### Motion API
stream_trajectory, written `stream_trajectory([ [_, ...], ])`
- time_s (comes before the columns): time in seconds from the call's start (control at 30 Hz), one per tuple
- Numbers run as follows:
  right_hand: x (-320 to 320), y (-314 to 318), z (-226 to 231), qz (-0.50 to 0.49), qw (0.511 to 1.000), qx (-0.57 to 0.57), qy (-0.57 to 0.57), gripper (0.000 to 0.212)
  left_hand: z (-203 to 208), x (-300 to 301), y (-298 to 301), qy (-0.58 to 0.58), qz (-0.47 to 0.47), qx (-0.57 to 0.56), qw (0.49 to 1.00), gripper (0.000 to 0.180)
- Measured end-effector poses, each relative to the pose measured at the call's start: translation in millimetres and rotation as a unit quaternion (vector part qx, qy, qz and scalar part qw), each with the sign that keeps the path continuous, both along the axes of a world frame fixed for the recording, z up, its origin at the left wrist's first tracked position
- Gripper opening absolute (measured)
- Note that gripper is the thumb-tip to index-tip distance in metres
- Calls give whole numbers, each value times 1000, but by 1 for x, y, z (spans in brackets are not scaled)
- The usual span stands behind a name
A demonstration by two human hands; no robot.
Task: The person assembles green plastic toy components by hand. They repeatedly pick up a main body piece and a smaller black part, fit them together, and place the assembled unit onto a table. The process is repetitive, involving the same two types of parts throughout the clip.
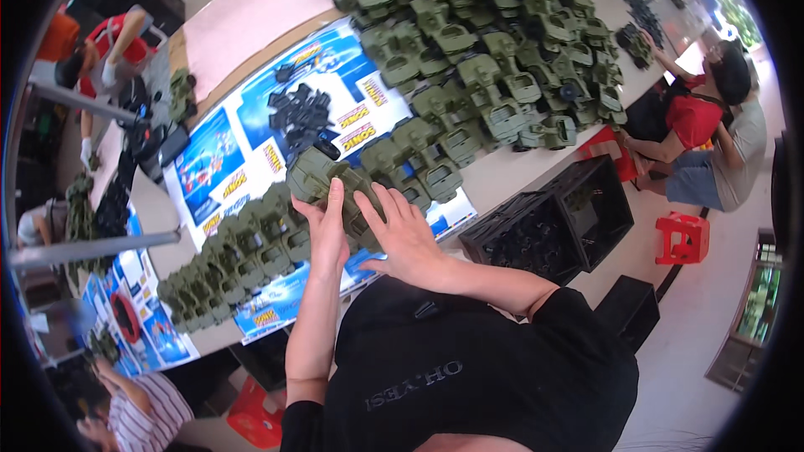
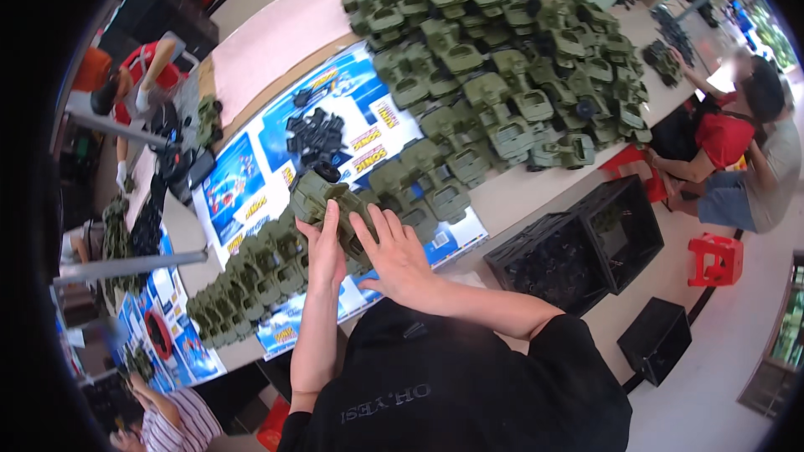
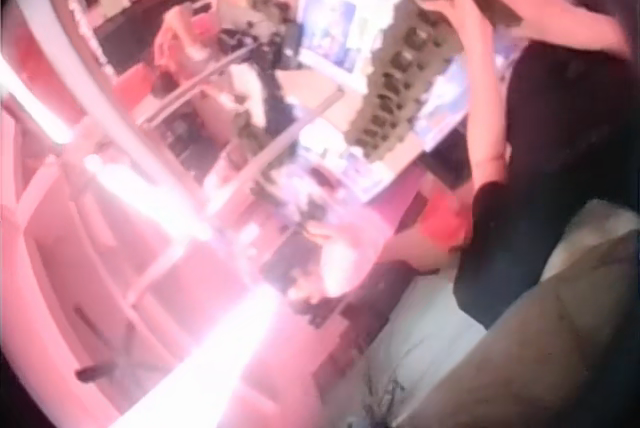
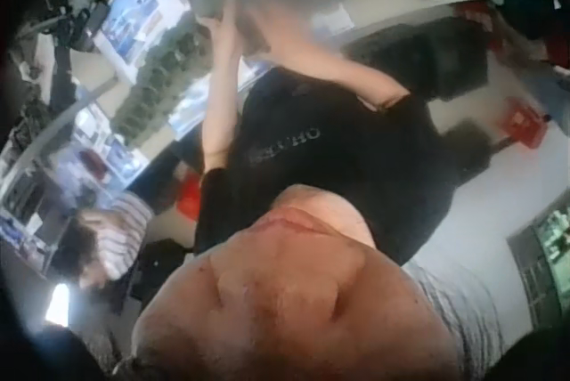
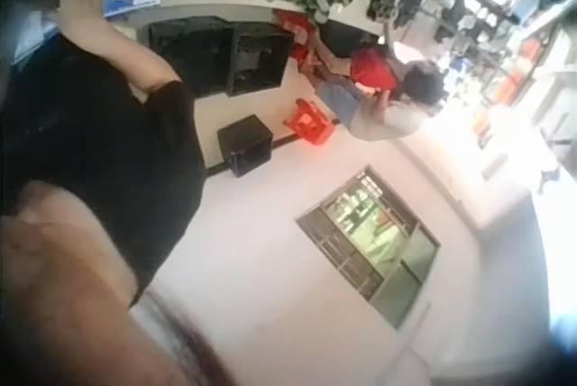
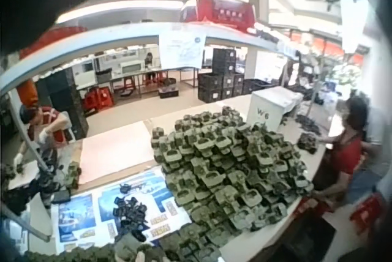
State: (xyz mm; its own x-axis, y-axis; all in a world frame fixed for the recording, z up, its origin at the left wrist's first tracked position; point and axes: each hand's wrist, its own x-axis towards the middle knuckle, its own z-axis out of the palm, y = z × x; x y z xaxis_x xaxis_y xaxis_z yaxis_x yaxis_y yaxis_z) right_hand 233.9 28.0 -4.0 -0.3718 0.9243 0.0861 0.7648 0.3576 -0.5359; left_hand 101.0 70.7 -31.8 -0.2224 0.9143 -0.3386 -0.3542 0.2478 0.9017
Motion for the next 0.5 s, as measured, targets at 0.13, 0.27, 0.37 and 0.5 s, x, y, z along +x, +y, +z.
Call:
stream_trajectory([
  [0.13, 16, 25, -15, -82, 996, 42, 22, 88, 5, 34, 21, -63, -17, 15, 998, 70],
  [0.27, 69, 68, -7, -122, 979, 86, 136, 77, 17, 48, 47, -27, -132, 36, 990, 84],
  [0.37, 120, 109, 0, -180, 967, 124, 134, 74, 34, 59, 57, 48, -211, 57, 975, 77],
  [0.5, 197, 159, 22, -235, 954, 106, 155, 71, 2, 31, 43, 81, -268, -23, 960, 59],
])
